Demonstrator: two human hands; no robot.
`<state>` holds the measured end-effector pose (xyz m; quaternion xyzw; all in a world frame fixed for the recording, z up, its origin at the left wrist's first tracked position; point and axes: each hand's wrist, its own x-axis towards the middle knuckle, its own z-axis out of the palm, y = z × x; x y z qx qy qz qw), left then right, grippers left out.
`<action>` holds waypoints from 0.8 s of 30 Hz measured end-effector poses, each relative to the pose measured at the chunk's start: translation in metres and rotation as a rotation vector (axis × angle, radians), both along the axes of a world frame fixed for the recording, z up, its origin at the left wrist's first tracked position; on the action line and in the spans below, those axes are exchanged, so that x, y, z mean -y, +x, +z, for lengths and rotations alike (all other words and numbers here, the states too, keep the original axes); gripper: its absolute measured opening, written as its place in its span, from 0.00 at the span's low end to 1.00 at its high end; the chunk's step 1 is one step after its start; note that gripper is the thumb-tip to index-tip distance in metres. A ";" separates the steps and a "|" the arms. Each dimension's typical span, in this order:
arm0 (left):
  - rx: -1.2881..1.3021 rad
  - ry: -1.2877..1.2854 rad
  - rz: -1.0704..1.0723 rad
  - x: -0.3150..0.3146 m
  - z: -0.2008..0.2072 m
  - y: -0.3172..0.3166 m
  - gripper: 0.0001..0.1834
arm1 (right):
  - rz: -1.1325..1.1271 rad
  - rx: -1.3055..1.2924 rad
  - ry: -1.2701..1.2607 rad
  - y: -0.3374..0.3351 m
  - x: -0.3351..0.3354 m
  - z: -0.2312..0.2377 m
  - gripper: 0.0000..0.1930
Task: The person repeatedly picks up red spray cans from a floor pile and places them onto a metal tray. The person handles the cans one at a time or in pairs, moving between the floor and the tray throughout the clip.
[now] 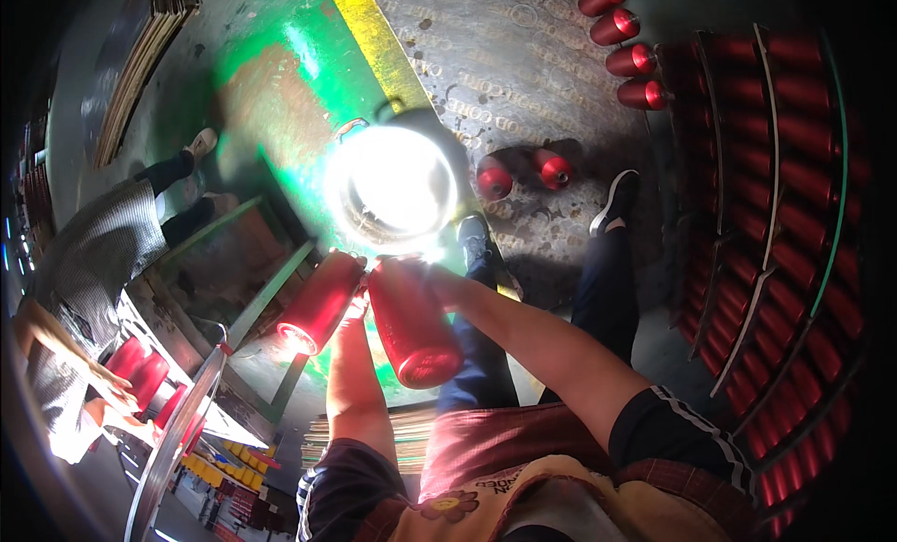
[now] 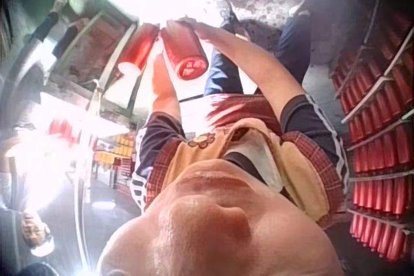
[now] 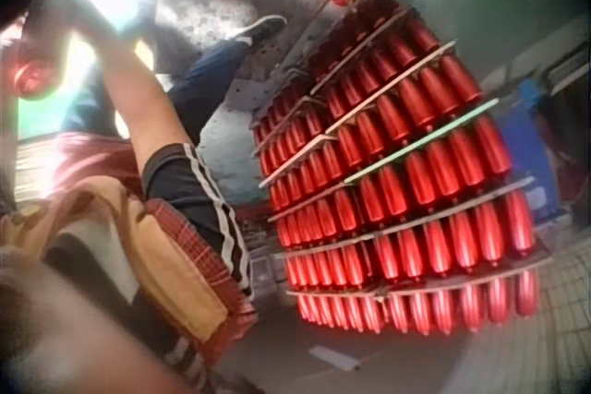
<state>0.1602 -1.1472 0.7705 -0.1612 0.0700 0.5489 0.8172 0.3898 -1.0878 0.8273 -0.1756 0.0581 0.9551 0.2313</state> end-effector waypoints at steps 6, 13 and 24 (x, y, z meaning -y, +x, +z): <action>0.097 -0.006 0.073 0.026 -0.010 -0.009 0.30 | 0.052 -0.041 0.018 -0.021 -0.001 0.012 0.23; 0.116 -0.039 0.060 0.017 -0.002 -0.001 0.32 | 0.031 0.239 0.280 0.058 -0.017 -0.013 0.16; -1.275 0.137 0.018 -0.206 0.002 0.151 0.30 | -0.494 1.665 1.001 0.386 -0.140 0.004 0.19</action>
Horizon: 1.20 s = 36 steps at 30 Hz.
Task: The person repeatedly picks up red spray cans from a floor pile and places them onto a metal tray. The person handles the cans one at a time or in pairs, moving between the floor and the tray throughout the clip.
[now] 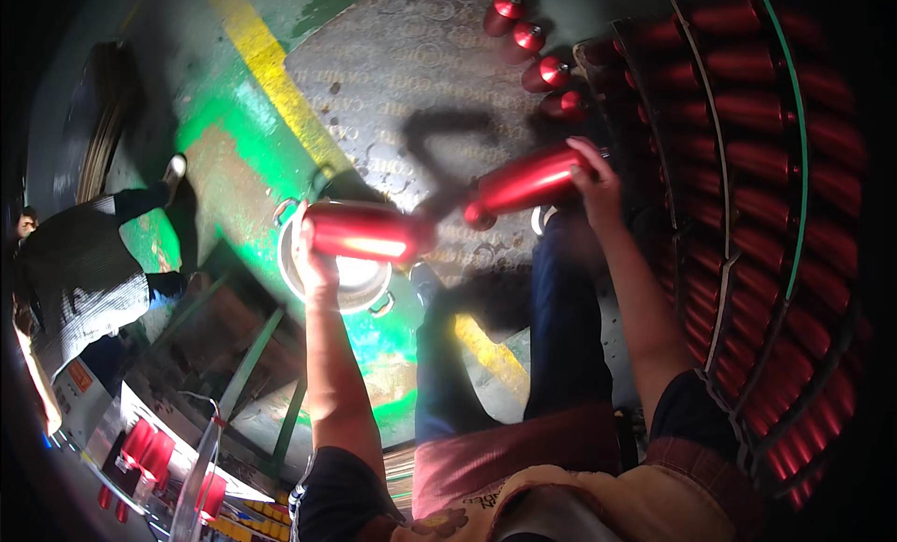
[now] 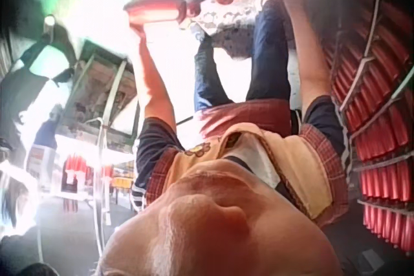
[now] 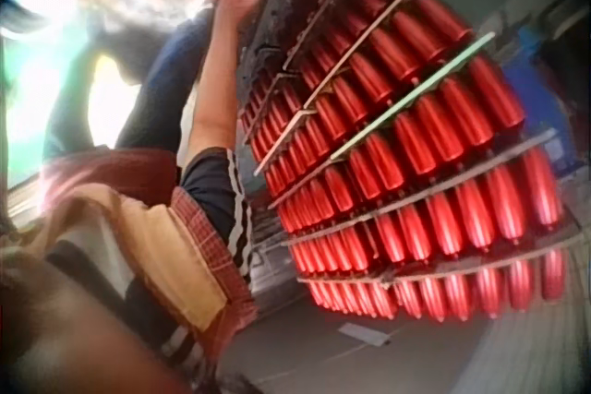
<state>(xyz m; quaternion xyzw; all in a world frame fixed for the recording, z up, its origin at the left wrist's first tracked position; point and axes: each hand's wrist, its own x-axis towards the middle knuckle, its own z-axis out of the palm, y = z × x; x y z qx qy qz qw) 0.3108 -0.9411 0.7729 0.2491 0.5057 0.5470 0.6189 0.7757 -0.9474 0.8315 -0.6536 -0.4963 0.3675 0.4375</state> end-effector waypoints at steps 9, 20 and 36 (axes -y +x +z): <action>-1.198 0.274 -0.369 -0.080 -0.137 0.247 0.25 | 0.269 0.540 0.234 0.020 -0.017 -0.185 0.21; -1.384 0.462 -0.470 -0.070 -0.119 0.296 0.21 | 0.316 0.389 -0.004 0.058 0.019 -0.169 0.24; -1.161 0.645 -0.938 -0.210 -0.155 0.486 0.30 | -0.030 0.565 -0.039 0.139 -0.083 -0.214 0.25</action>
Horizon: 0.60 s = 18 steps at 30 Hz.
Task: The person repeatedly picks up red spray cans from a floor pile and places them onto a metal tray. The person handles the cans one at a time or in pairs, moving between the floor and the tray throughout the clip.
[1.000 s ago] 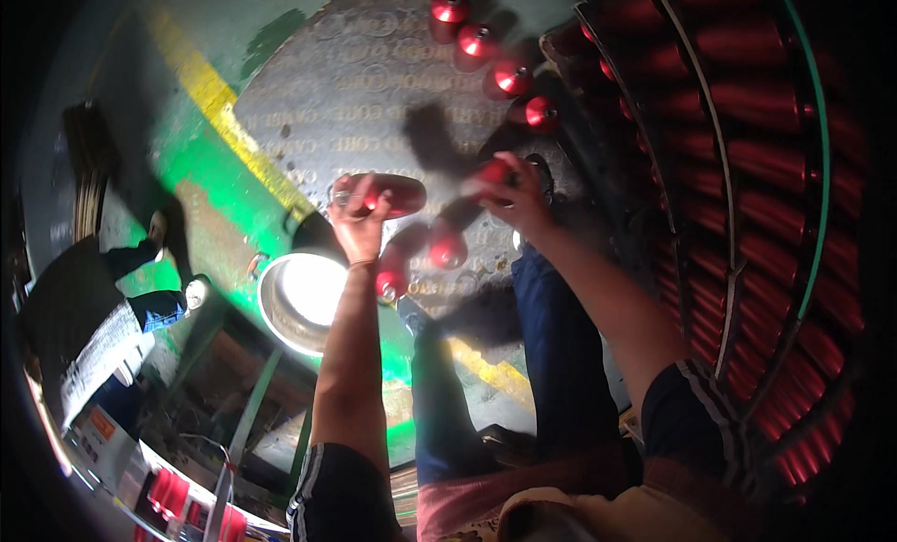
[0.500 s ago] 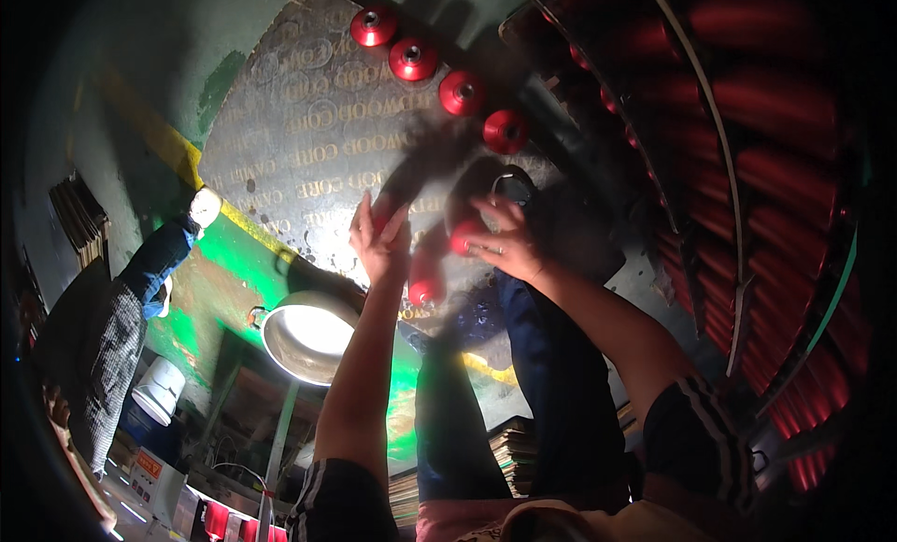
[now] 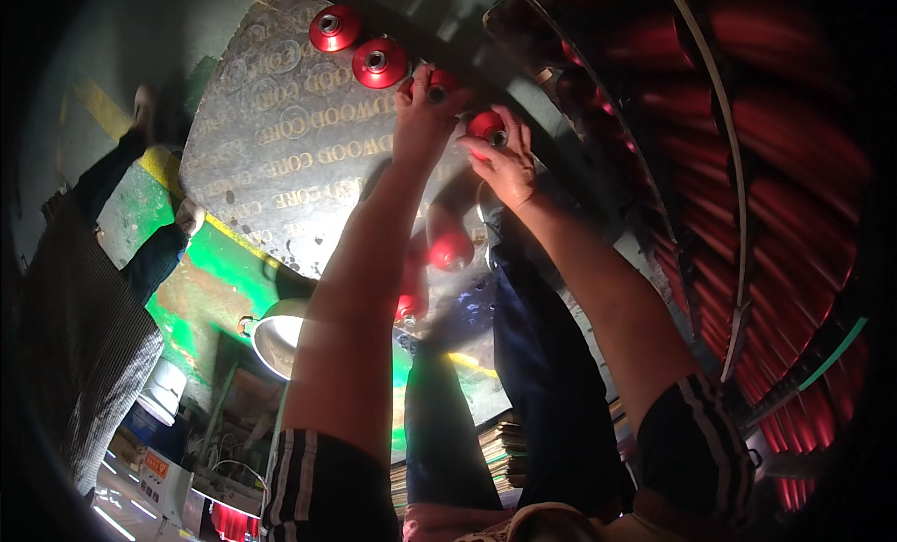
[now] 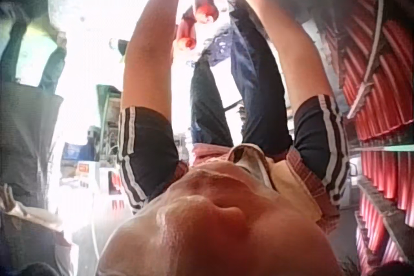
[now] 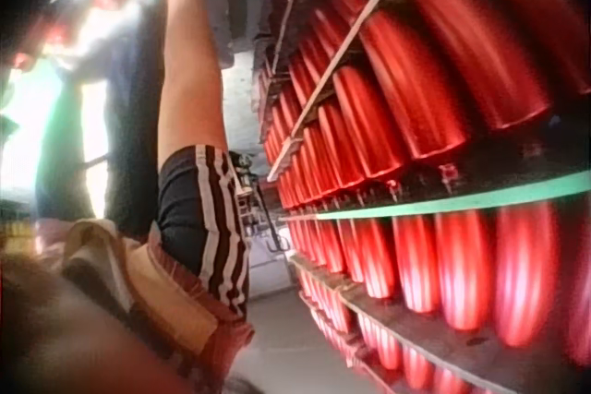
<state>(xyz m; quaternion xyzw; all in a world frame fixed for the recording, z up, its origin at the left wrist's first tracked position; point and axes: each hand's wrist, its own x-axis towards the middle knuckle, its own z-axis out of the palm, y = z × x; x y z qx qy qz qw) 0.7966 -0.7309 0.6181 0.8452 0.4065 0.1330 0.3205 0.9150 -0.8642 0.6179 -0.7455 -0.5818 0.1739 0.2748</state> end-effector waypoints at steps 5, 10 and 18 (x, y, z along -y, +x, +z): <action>0.053 -0.096 0.032 0.015 0.031 -0.029 0.19 | -0.183 -0.048 0.127 0.020 0.039 0.030 0.28; 0.143 0.099 0.047 0.071 0.128 -0.126 0.27 | -0.276 -0.081 0.152 0.038 0.149 0.119 0.27; 0.696 -0.610 0.378 0.187 0.360 -0.336 0.33 | -0.615 -0.455 0.206 -0.056 0.298 0.306 0.25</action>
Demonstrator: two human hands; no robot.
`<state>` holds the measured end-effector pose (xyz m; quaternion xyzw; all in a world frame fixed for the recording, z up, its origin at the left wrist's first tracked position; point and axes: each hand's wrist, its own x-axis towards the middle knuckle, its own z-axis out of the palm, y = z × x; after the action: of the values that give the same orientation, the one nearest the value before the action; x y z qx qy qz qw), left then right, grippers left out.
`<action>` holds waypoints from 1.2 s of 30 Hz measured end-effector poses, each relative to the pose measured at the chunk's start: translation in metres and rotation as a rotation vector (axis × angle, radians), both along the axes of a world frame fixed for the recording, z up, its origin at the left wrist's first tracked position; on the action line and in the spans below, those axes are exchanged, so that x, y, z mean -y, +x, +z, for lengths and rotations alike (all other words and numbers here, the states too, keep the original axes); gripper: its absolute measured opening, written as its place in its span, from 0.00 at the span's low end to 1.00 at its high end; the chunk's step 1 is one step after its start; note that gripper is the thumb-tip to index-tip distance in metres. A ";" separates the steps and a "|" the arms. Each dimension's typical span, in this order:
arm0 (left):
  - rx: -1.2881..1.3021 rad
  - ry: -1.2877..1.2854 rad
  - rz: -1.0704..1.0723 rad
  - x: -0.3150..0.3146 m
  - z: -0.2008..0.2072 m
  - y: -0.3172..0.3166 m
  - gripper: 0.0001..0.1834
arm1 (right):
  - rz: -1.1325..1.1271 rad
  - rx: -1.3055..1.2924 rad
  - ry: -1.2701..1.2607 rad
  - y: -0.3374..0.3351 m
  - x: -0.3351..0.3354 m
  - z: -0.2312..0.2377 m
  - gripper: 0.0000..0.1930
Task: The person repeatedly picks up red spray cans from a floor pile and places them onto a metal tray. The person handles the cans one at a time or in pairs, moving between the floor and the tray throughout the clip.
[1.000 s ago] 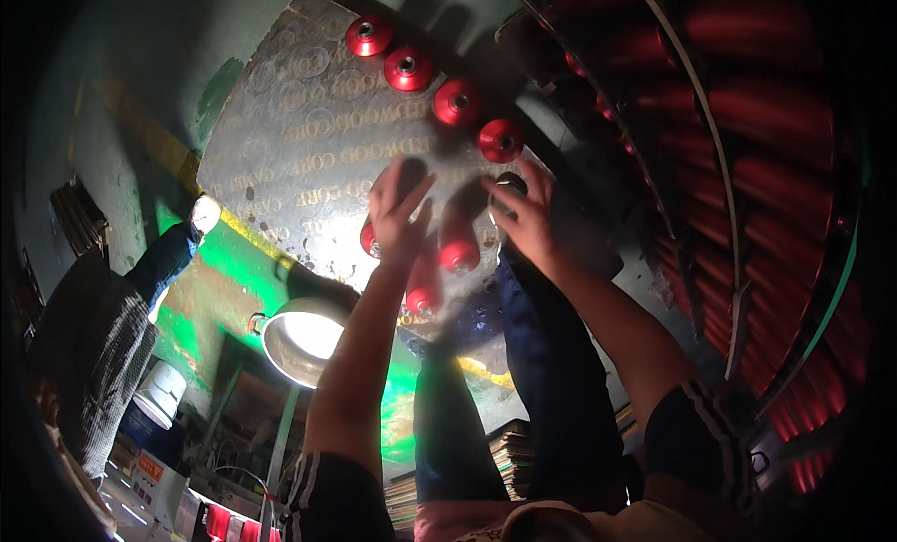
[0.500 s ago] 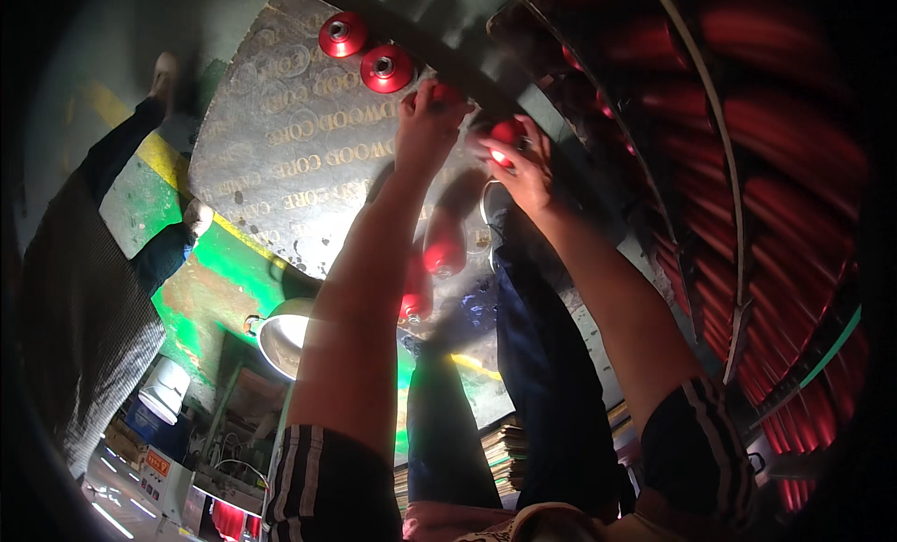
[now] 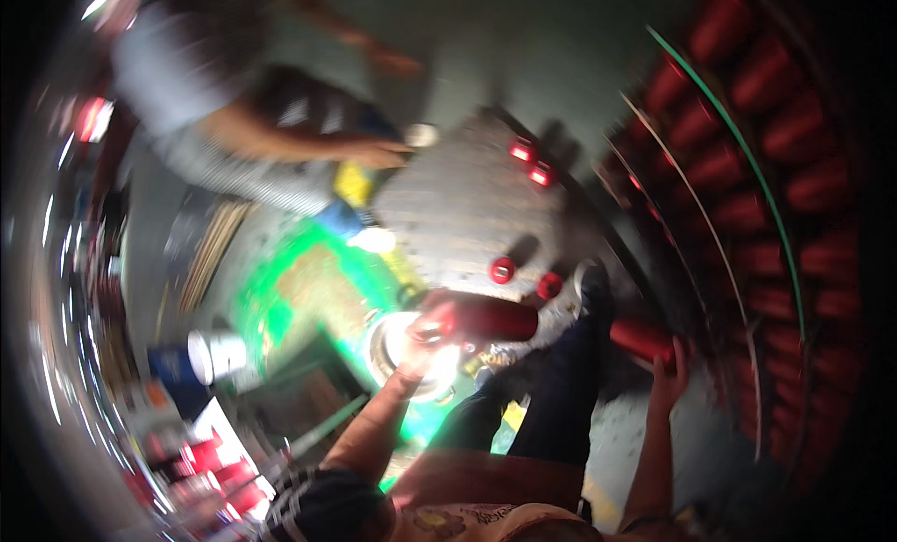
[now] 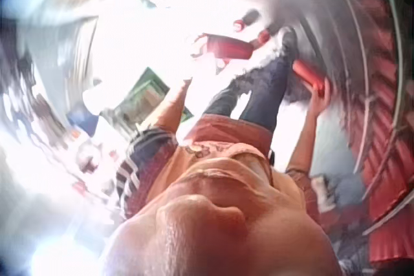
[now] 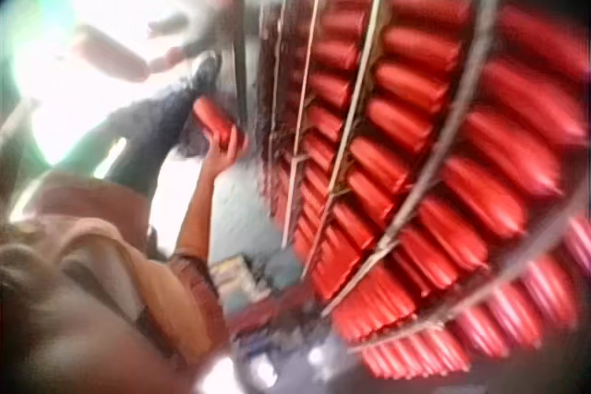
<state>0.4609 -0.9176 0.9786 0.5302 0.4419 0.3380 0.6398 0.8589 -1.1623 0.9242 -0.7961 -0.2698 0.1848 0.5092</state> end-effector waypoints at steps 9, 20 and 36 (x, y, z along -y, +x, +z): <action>0.287 -0.168 -0.004 0.117 0.139 -0.191 0.37 | 0.174 -0.219 0.254 -0.138 0.011 0.159 0.28; 1.277 -0.389 0.561 0.246 0.140 -0.227 0.25 | 0.442 -1.817 0.275 -0.328 -0.016 0.211 0.27; 1.622 -0.520 0.302 0.261 0.162 -0.252 0.36 | 0.762 -2.226 0.187 -0.436 -0.027 0.201 0.30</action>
<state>0.2089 -1.1781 1.1408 -0.1022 -0.0224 0.5815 0.8068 0.4225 -1.1350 1.1250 -0.0243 0.0901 0.8969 0.4323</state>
